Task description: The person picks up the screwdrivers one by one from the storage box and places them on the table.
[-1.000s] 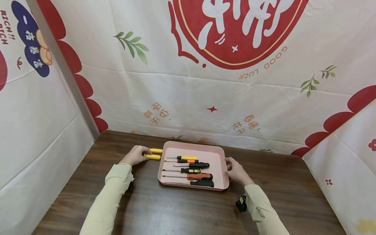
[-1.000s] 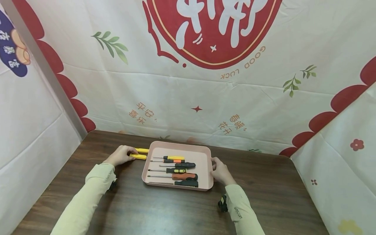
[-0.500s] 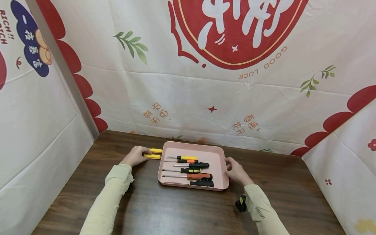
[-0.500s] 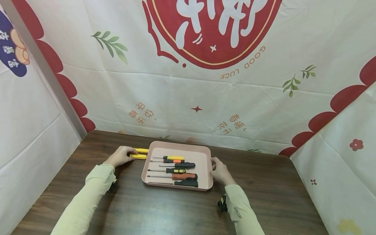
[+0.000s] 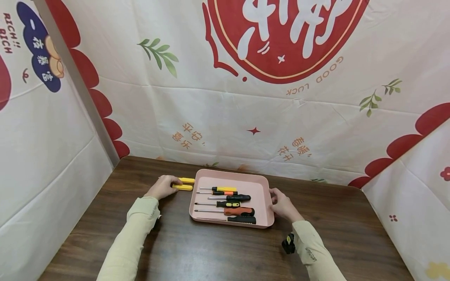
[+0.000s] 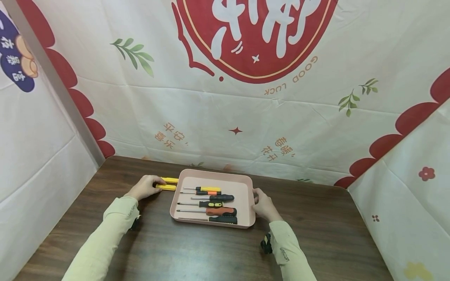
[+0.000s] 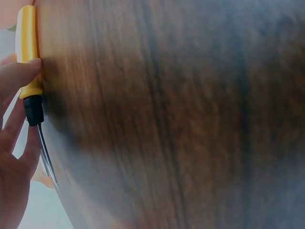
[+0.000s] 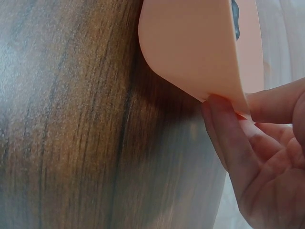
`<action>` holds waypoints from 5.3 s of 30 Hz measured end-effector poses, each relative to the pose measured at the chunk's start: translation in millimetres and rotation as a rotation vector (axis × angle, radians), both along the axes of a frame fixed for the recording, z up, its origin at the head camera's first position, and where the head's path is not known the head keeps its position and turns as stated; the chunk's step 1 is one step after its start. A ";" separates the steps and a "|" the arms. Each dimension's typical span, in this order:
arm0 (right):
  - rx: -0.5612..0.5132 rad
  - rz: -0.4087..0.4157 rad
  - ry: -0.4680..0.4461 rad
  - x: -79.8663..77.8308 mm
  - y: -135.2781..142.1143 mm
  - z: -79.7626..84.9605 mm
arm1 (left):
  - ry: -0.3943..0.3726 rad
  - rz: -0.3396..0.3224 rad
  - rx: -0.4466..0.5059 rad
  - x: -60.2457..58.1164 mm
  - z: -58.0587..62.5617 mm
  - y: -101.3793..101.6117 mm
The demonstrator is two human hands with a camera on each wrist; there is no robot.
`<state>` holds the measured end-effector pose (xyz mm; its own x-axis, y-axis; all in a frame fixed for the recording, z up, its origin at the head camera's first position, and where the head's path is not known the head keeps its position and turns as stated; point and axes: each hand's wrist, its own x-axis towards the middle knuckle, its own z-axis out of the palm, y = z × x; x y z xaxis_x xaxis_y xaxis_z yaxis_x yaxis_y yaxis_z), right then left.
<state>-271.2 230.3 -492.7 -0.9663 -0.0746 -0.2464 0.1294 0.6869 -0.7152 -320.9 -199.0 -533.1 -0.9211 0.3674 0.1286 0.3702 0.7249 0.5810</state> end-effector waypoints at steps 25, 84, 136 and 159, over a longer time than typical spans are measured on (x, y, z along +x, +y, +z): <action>-0.003 0.009 0.007 0.3 0.9 -1.9 | 0.035 0.065 0.137 -4.3 22.5 13.7; -0.029 -0.020 0.012 1.0 1.3 -1.6 | -0.216 -0.192 -0.270 -21.8 42.5 153.9; -0.012 -0.022 0.007 -0.3 -0.4 -3.5 | -0.167 -0.196 -0.010 -27.2 55.8 120.8; 0.007 0.007 0.014 1.1 0.0 -0.1 | -0.145 -0.198 0.134 -11.6 72.6 61.5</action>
<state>-270.0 230.3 -492.8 -0.9691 -0.0801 -0.2334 0.1143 0.6924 -0.7124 -332.6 -137.5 -460.5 -0.8455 0.5307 0.0597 0.4027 0.5601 0.7240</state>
